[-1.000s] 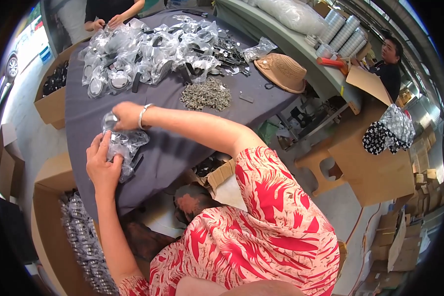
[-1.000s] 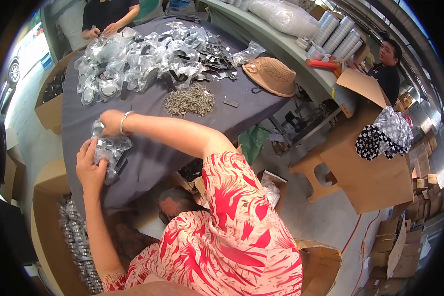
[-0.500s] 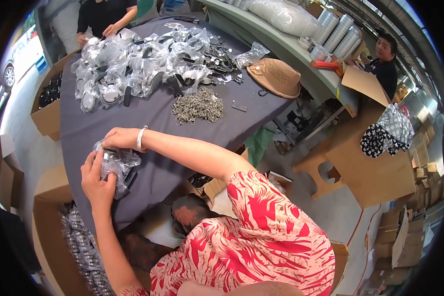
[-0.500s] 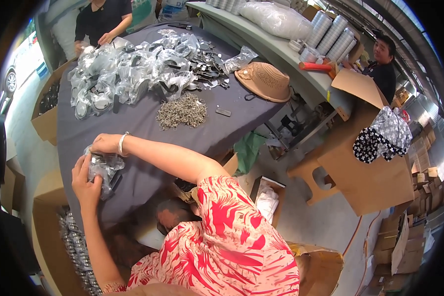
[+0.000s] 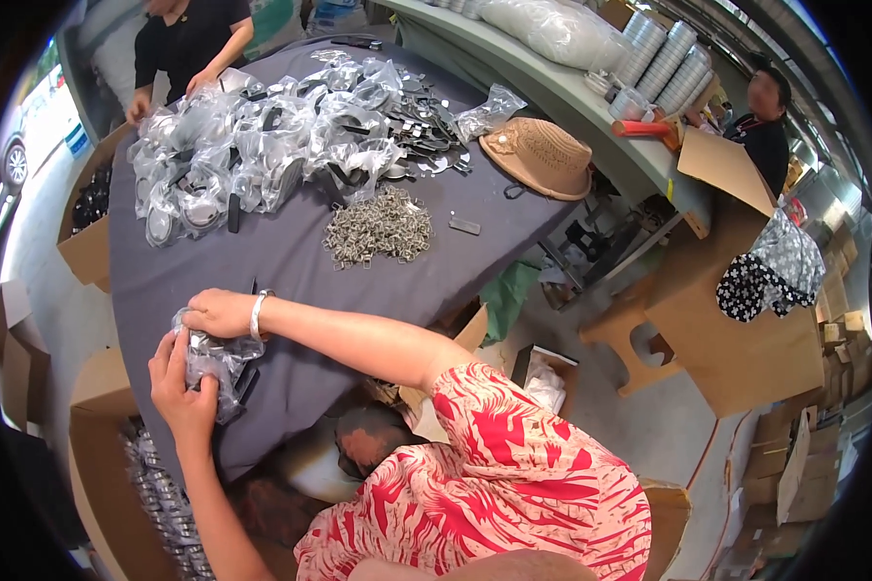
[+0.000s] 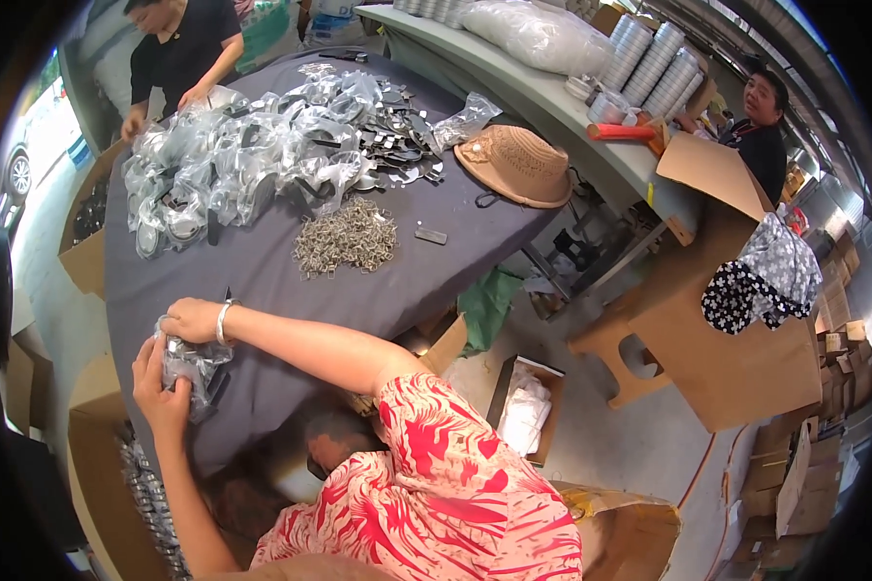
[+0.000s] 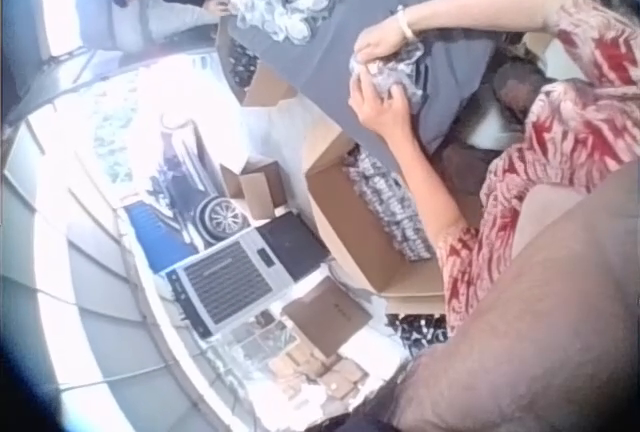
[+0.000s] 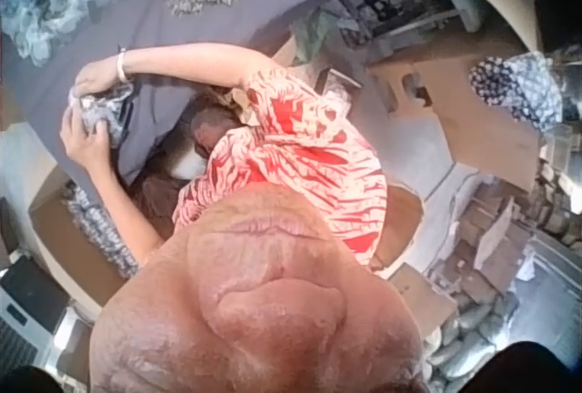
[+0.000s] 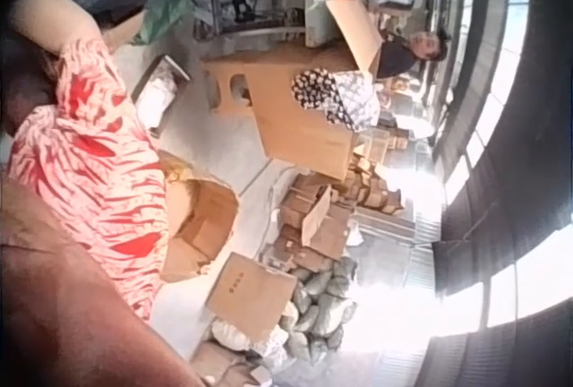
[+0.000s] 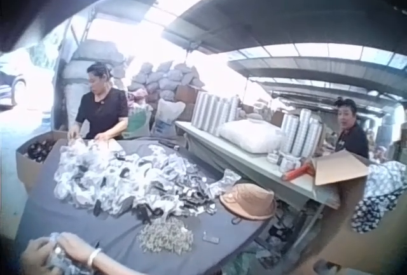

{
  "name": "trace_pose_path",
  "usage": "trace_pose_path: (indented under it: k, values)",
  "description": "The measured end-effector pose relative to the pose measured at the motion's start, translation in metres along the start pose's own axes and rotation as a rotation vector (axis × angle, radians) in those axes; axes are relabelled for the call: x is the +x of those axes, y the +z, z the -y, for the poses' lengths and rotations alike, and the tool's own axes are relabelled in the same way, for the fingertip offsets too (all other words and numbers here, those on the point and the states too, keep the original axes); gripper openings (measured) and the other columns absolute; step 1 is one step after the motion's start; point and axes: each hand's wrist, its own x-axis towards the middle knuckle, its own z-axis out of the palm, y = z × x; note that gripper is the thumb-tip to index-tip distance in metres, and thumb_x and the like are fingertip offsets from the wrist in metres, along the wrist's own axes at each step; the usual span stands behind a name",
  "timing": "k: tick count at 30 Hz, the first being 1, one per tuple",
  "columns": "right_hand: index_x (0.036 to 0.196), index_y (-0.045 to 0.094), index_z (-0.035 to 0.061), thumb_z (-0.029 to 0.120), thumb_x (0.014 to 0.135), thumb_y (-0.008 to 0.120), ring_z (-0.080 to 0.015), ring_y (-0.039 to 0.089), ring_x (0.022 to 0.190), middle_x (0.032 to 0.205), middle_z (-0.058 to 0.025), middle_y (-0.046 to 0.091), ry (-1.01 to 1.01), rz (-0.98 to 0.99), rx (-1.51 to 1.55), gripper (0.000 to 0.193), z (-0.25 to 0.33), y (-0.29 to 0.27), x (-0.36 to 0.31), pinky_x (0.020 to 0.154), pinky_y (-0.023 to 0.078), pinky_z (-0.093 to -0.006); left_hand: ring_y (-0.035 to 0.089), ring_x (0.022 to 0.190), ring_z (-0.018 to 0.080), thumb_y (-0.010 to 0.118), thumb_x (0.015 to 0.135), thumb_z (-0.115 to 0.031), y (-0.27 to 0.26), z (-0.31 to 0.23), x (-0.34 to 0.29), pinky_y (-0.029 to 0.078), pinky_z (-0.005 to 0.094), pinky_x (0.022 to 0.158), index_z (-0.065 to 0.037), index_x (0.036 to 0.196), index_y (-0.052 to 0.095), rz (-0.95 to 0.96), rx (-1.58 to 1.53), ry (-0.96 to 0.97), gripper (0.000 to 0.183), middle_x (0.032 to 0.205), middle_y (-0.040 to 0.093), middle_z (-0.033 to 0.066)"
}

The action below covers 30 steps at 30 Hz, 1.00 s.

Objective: The person packs small metal clamps and small fasteners into plastic bags by hand, then places the filled bags into a large cardboard box.

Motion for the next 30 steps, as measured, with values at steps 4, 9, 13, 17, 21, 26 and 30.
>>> trace_pose_path:
  k: [4,9,13,17,21,26,30]
  values:
    - [0.085,0.056,-0.0046,0.031,0.086,0.041,-0.0412,0.054,0.089,0.091,-0.0255,0.057,0.052,-0.064,-0.074,0.039,0.012,0.002,-0.004,0.077,0.042,-0.0459,0.052,0.098,0.0301,0.055,0.06,-0.001,-0.001,0.002,0.001,0.043,0.0367,0.083,-0.004,0.112,0.056,-0.051,0.023,0.071,0.052,0.113,0.054,0.014]
    - [0.086,0.052,-0.0017,0.033,0.086,0.04,-0.041,0.053,0.089,0.092,-0.0244,0.057,0.081,-0.111,-0.064,0.037,0.017,0.011,-0.01,0.076,0.042,-0.0471,0.051,0.099,0.0331,0.055,0.059,-0.001,-0.005,0.009,-0.006,0.042,0.0386,0.084,-0.003,0.113,0.055,-0.039,0.016,0.099,0.054,0.113,0.053,0.0166]
    - [0.089,0.051,-0.0007,0.032,0.086,0.041,-0.0405,0.054,0.089,0.09,-0.023,0.058,0.105,-0.095,-0.03,0.035,0.016,0.016,-0.012,0.075,0.041,-0.0471,0.051,0.099,0.0349,0.055,0.059,-0.001,-0.001,0.016,-0.011,0.042,0.0398,0.083,-0.002,0.114,0.054,-0.013,0.036,0.101,0.054,0.113,0.053,0.0189]
    - [0.087,0.052,-0.0017,0.03,0.086,0.041,-0.0402,0.054,0.087,0.088,-0.0229,0.058,0.115,-0.1,-0.043,0.033,0.019,0.012,-0.013,0.075,0.042,-0.0474,0.051,0.099,0.0349,0.054,0.061,-0.001,-0.002,0.011,-0.008,0.042,0.0395,0.084,-0.002,0.114,0.053,-0.002,0.002,0.075,0.053,0.114,0.052,0.0189]
    - [0.084,0.054,-0.0031,0.029,0.084,0.042,-0.0407,0.055,0.085,0.086,-0.0238,0.059,0.091,-0.117,-0.014,0.034,0.019,0.014,-0.012,0.075,0.043,-0.0469,0.05,0.103,0.0349,0.053,0.061,-0.001,-0.001,0.012,-0.01,0.041,0.0394,0.086,-0.002,0.115,0.053,0.003,-0.01,0.058,0.054,0.114,0.051,0.019]
    - [0.08,0.058,-0.0052,0.03,0.077,0.049,-0.0401,0.058,0.082,0.082,-0.025,0.06,0.072,-0.222,0.084,0.036,0.01,0.019,-0.009,0.073,0.045,-0.0448,0.05,0.104,0.0352,0.052,0.061,0.0,0.0,0.017,-0.01,0.039,0.0394,0.089,-0.001,0.117,0.05,0.024,0.005,0.056,0.056,0.116,0.05,0.0196]
    - [0.08,0.062,-0.0026,0.029,0.058,0.064,-0.0353,0.061,0.08,0.081,-0.0222,0.062,0.101,0.089,0.025,0.039,0.015,-0.001,-0.004,0.072,0.048,-0.0392,0.047,0.109,0.034,0.052,0.063,0.0,0.006,0.008,-0.006,0.036,0.0385,0.093,0.001,0.124,0.042,-0.073,-0.068,-0.079,0.062,0.119,0.048,0.0197]
